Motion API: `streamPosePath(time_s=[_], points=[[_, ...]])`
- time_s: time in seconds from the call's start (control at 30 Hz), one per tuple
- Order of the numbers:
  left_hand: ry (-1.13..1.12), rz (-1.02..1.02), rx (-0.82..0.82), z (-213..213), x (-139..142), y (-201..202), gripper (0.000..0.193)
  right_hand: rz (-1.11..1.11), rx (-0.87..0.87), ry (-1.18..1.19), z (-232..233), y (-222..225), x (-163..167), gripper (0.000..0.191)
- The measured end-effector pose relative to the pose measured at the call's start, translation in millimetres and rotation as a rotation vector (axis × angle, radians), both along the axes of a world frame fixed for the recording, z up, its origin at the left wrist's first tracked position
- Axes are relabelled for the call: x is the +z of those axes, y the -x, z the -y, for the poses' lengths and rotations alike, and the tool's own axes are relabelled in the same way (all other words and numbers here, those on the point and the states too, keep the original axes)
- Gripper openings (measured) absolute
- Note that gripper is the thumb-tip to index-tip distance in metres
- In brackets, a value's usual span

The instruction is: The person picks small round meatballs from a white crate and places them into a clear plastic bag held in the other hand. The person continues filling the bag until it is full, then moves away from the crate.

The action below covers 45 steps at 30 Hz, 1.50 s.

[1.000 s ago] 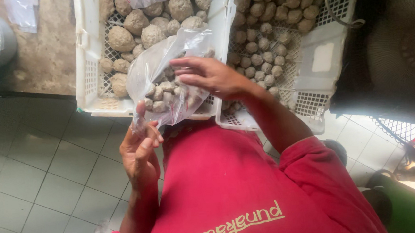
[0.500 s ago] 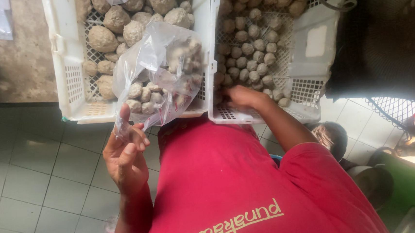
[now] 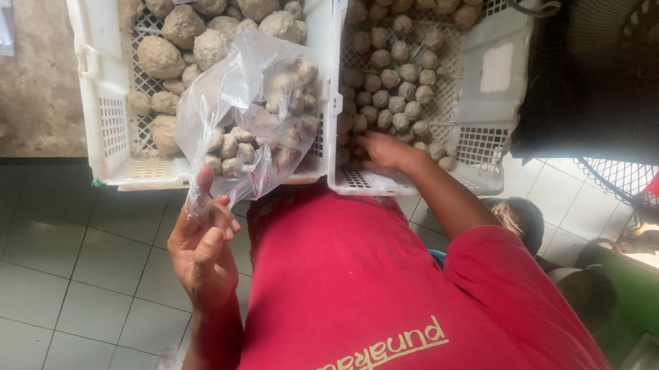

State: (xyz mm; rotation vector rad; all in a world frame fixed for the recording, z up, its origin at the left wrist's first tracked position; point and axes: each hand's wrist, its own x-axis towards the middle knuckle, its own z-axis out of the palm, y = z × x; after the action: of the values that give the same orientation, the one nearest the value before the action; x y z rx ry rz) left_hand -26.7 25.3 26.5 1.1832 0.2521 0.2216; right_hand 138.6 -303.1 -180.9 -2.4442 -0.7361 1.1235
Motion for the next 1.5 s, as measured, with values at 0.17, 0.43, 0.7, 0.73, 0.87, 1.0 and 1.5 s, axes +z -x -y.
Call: streamPosePath(time_s=[0.17, 0.43, 0.7, 0.73, 0.87, 1.0, 1.5], points=[[0.036, 0.022, -0.009, -2, -2, 2, 0.072, -0.016, 0.025, -0.123, 4, -3, 12, 0.035], [0.041, -0.006, -0.014, 21, 3, 0, 0.064, -0.788, -0.440, -0.802, -60, -14, 165, 0.038], [0.007, -0.006, 0.034, 9, 17, -15, 0.071, -0.702, -0.354, -0.996, -110, -16, 196, 0.055], [-0.005, -0.014, 0.061, 5, 17, -14, 0.071, -0.687, -0.395, -0.985, -87, -24, 188, 0.048], [-0.043, 0.032, 0.037, 0, 13, -8, 0.073, -0.485, -0.670, -0.529, -25, -31, 113, 0.029], [-0.017, 0.032, 0.011, 3, 9, -10, 0.075, -0.033, -0.045, -0.235, -18, -3, 23, 0.034], [0.060, -0.025, 0.046, 13, 0, -4, 0.066, -0.606, -0.334, -0.481, -57, -4, 149, 0.037]])
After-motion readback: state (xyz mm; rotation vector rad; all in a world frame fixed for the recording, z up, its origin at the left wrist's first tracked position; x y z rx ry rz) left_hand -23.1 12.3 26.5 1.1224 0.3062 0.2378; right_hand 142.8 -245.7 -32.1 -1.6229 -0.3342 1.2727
